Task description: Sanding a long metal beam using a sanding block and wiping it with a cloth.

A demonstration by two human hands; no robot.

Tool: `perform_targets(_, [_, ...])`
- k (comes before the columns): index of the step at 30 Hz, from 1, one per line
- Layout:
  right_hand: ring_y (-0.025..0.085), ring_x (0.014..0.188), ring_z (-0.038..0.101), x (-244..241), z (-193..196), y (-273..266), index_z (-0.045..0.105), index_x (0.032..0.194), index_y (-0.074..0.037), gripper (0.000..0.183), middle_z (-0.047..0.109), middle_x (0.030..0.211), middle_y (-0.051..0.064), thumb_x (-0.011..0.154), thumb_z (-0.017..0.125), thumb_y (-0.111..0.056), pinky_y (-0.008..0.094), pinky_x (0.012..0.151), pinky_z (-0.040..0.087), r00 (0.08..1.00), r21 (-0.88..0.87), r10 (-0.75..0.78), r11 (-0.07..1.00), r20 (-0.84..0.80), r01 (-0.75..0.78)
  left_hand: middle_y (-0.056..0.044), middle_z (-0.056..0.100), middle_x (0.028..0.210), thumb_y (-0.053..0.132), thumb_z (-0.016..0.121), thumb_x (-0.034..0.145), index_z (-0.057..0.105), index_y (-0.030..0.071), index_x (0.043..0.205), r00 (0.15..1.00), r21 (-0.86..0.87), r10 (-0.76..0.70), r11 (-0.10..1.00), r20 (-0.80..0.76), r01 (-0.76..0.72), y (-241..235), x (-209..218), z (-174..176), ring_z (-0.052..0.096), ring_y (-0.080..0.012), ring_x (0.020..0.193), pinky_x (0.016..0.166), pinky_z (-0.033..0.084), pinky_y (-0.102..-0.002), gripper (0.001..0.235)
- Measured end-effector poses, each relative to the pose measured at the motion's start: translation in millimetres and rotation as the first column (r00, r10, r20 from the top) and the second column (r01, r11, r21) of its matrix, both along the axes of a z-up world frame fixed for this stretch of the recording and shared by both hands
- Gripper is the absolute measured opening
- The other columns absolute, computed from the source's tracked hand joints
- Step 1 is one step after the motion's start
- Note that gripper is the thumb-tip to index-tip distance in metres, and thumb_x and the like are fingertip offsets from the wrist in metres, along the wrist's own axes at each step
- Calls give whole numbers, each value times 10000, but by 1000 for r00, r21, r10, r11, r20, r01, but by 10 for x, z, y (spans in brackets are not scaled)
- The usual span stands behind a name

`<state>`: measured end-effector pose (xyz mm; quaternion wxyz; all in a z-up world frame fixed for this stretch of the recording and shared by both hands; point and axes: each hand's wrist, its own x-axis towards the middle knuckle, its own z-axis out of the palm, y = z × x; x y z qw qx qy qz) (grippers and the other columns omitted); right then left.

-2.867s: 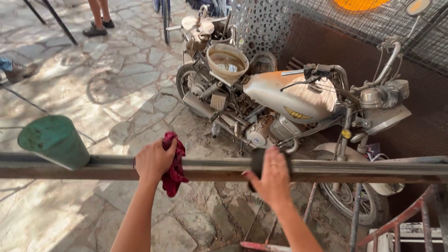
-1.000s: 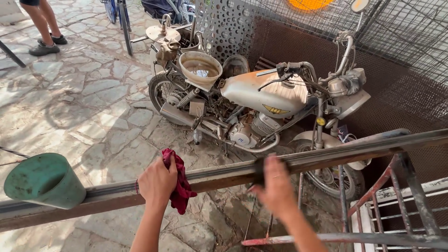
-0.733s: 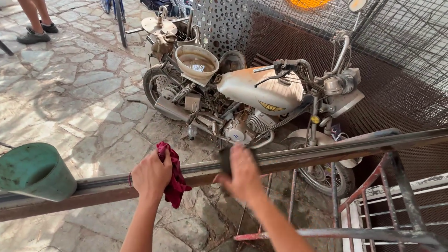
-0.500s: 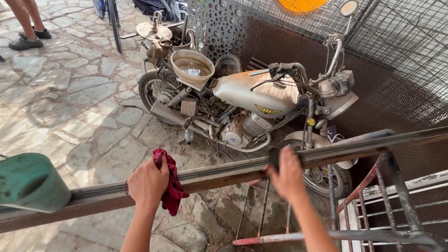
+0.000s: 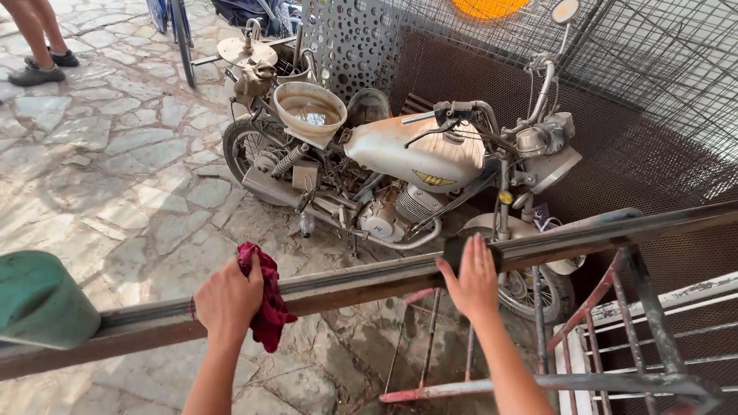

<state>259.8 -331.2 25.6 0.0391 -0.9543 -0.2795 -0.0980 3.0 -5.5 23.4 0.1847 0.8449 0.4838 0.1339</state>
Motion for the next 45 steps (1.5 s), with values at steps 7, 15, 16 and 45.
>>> perform_targets(7, [345, 1434, 284, -1334, 427, 940, 260, 1454, 62, 884, 304, 1539, 230, 936, 385, -643, 462, 1202, 199, 883, 59, 461, 882, 93, -467, -120, 725, 737, 559, 331, 1103, 643, 81, 802, 999, -20, -5, 1000, -38, 5, 0, -1, -11, 710, -333, 669, 595, 530, -412, 646])
perform_targets(15, [319, 1484, 5, 103, 16, -131, 2, 1486, 78, 1024, -26, 1600, 226, 901, -62, -760, 387, 1213, 23, 968, -5, -246, 969, 54, 247, -108, 733, 753, 557, 367, 1092, 684, 105, 799, 1000, -27, 15, 1000, -15, -16, -6, 8, 53, 711, -339, 694, 611, 525, -416, 624])
perform_targets(16, [319, 1484, 5, -221, 152, 141, 2, 1486, 78, 1024, -26, 1600, 226, 901, -62, -760, 387, 1213, 23, 968, -1, -244, 970, 58, 245, -108, 733, 753, 557, 367, 1092, 684, 105, 799, 1000, -24, 17, 1000, -10, -17, -5, 17, 47, 711, -339, 694, 611, 525, -416, 624])
perform_targets(45, [327, 1483, -29, -10, 256, 0, -57, 1480, 85, 981, -79, 1599, 225, 923, 20, -719, 394, 1215, -8, 941, -6, -324, 946, -100, 325, -100, 720, 720, 548, 383, 1093, 635, 108, 769, 999, -14, 25, 1000, -22, -25, -21, -16, -29, 696, -327, 649, 567, 508, -408, 602])
